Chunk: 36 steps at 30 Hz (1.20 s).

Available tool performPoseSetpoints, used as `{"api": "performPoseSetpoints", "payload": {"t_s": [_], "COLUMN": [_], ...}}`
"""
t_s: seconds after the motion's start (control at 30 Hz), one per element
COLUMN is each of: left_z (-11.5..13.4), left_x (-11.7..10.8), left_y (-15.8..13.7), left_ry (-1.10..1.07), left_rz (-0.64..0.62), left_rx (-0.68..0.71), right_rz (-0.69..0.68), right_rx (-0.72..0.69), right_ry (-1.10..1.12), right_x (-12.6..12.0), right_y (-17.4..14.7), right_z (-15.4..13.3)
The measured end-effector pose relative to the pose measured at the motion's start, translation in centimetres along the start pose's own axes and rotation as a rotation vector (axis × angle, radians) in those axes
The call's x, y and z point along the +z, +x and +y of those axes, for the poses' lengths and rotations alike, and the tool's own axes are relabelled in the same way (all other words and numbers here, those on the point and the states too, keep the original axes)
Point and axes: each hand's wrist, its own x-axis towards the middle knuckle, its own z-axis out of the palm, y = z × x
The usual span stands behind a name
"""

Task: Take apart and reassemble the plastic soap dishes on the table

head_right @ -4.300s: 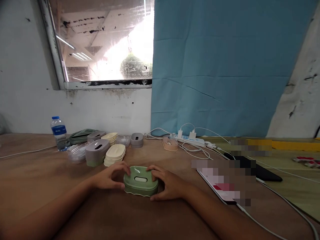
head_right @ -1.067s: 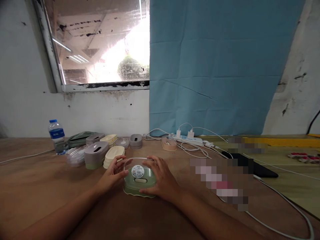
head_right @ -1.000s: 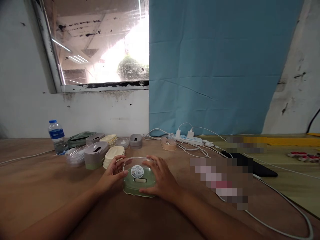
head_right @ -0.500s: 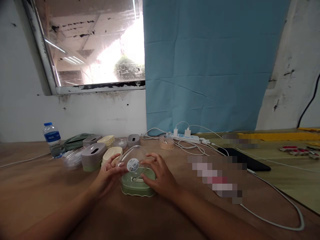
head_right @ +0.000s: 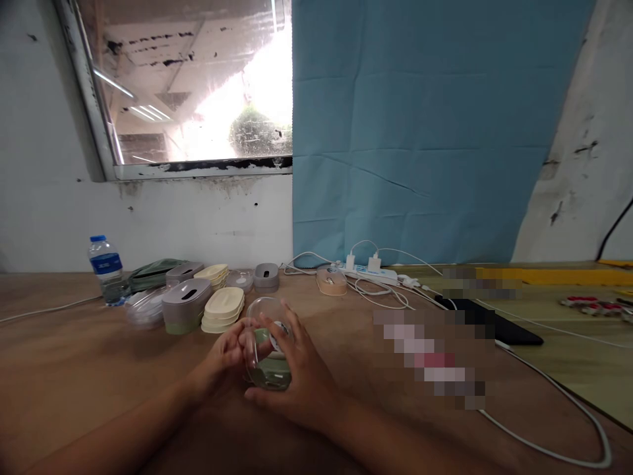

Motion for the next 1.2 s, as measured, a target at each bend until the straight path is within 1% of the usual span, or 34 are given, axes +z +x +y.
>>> {"api": "performPoseSetpoints", "payload": {"t_s": [0.07,0.1,0.13,0.2,0.23,0.27,0.3,0.33,0.4,0.5,0.57,0.63,0.73,0.87,1.03,1.2], "left_z": [0.5,0.8,1.0,1.4,1.6,1.7,1.9,2.1,2.4,2.7,2.6,2.4,2.1,2.0,2.1,1.8], "left_x": [0.0,0.0,0.0,-0.2,-0.4,-0.6,-0.8,-1.1,-1.6,-2.2,-2.4,-2.5,-2.5,-2.5,-2.6,-3.2], "left_y": [0.1,0.1,0.1,0.0,0.0,0.0,0.0,0.0,0.1,0.2,0.3,0.3,0.3,0.4,0.6,0.6], "left_ry": [-0.077,-0.104,-0.115,-0.086,-0.056,-0.025,0.002,0.019,0.03,0.054,0.072,0.076,0.072,0.078,0.108,0.127], "left_rz": [0.017,0.026,0.03,0.013,0.0,-0.009,-0.007,0.008,0.061,0.129,0.144,0.138,0.117,0.126,0.141,0.137], "left_rx": [0.006,-0.004,-0.021,-0.065,-0.09,-0.108,-0.115,-0.105,-0.046,0.027,0.038,0.029,0.015,0.027,0.052,0.021], "right_rz": [0.019,0.019,0.005,-0.047,-0.073,-0.09,-0.095,-0.09,-0.065,-0.03,-0.005,0.019,0.04,0.063,0.047,0.065], "right_rx": [-0.055,-0.128,-0.232,-0.469,-0.558,-0.617,-0.645,-0.648,-0.604,-0.449,-0.344,-0.288,-0.261,-0.257,-0.22,-0.241], "right_ry": [-0.003,-0.013,-0.029,-0.083,-0.117,-0.147,-0.17,-0.184,-0.181,-0.133,-0.093,-0.062,-0.034,-0.016,-0.011,-0.025], "right_x": [-0.2,-0.3,-0.5,-1.0,-1.3,-1.6,-1.9,-2.2,-2.8,-3.3,-3.2,-2.9,-2.5,-2.5,-2.5,-2.2], "right_y": [0.1,0.2,0.3,0.6,0.7,0.8,0.8,0.8,0.7,0.3,0.2,0.1,0.2,0.3,0.4,0.3], "right_z": [0.2,0.4,0.7,1.4,1.8,2.2,2.6,2.9,3.2,3.0,2.7,2.7,2.9,3.1,3.4,3.8]}}
